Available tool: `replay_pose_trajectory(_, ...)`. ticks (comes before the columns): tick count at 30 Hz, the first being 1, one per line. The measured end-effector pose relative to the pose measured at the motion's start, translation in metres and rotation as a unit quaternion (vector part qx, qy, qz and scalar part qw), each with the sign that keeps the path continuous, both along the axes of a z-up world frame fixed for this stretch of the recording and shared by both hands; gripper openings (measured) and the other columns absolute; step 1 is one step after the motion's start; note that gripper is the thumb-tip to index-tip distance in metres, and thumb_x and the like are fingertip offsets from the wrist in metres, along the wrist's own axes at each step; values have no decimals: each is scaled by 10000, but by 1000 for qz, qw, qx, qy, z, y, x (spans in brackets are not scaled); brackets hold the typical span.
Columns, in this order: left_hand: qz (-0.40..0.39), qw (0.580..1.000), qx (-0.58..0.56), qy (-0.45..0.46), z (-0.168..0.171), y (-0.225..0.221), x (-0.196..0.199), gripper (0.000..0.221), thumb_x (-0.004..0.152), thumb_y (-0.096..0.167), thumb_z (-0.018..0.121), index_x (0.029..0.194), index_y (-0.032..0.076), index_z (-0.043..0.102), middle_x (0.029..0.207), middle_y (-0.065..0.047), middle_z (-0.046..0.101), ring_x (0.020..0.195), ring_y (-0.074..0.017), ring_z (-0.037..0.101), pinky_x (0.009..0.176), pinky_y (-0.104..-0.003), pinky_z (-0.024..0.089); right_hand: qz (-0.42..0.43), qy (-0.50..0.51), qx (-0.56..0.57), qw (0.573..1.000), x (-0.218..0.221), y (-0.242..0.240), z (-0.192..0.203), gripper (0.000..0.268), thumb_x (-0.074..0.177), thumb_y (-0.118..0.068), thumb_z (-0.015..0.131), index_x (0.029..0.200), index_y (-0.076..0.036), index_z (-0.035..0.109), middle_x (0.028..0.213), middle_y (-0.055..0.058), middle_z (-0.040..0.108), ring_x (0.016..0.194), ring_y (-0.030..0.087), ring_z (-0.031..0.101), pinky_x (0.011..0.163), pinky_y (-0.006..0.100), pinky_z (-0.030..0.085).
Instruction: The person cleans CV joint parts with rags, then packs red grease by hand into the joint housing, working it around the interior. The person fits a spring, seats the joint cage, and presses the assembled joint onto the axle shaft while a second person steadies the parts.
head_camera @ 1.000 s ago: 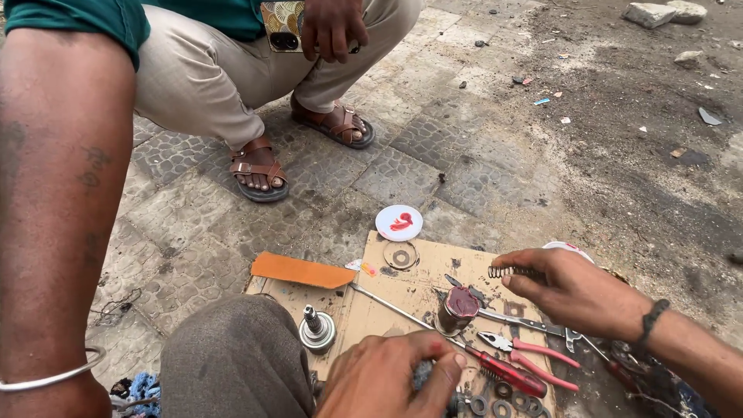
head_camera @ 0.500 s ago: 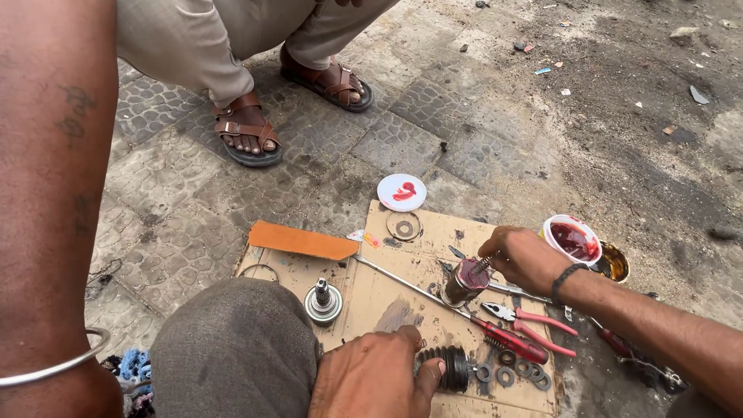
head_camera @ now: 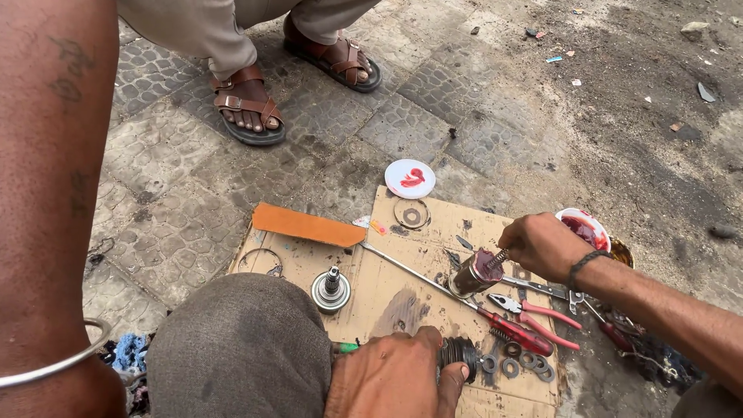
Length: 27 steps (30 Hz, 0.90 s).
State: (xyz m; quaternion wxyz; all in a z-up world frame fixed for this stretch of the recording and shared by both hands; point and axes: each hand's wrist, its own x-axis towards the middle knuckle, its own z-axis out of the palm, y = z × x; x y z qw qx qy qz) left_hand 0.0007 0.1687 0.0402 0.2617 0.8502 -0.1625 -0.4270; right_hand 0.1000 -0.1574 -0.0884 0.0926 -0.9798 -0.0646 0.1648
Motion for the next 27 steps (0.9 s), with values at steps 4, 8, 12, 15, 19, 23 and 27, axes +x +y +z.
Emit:
replay_pose_trajectory(4,-17,1000,9,-4,-9,-4,1,499,980,491,542,1276,94,608,1019,-233,686,1031,-363,715,919,-531,564,13,12,6,1000,-8,1,1,183,820,-98,714,983,-69,790,867,124,800,784,237,791,760,367,627)
replay_pose_trajectory(8,-26,1000,13,-4,-14,-3,0,514,971,489,536,1278,80,594,1037,-236,689,1042,-358,714,940,-523,555,10,4,11,1000,-8,7,-2,185,826,-105,709,991,-77,788,885,122,799,794,241,793,762,364,633)
replay_pose_trajectory(12,-38,999,16,-11,-15,-3,0,518,976,492,527,1268,69,592,1009,-234,692,1020,-367,718,928,-525,563,40,5,-7,999,-10,21,5,216,821,-89,707,1016,-84,799,917,160,775,840,292,765,782,404,613)
replay_pose_trajectory(15,-45,999,18,-4,-17,-1,1,525,979,502,513,1236,53,604,969,-235,699,984,-360,733,901,-516,582,27,15,6,999,-8,22,1,226,814,-77,705,1021,-87,795,930,149,780,858,279,772,802,398,619)
replay_pose_trajectory(19,-51,999,18,4,-19,2,2,528,984,505,505,1236,51,604,918,-238,712,933,-353,750,860,-515,593,-3,37,45,998,-1,13,-14,212,809,-84,729,1009,-104,797,935,107,802,855,223,798,815,352,640)
replay_pose_trajectory(23,-56,998,11,18,-18,3,3,523,986,487,503,1249,46,601,901,-238,713,906,-347,761,842,-503,607,3,28,52,998,-3,12,-12,229,792,-79,752,1010,-115,812,943,103,803,853,219,793,808,350,635)
replay_pose_trajectory(27,-51,999,10,15,-16,1,3,525,989,485,509,1252,41,604,916,-238,708,920,-340,754,846,-499,604,11,18,55,998,-9,14,-8,237,763,-103,791,1000,-99,790,924,100,787,847,228,780,784,358,630)
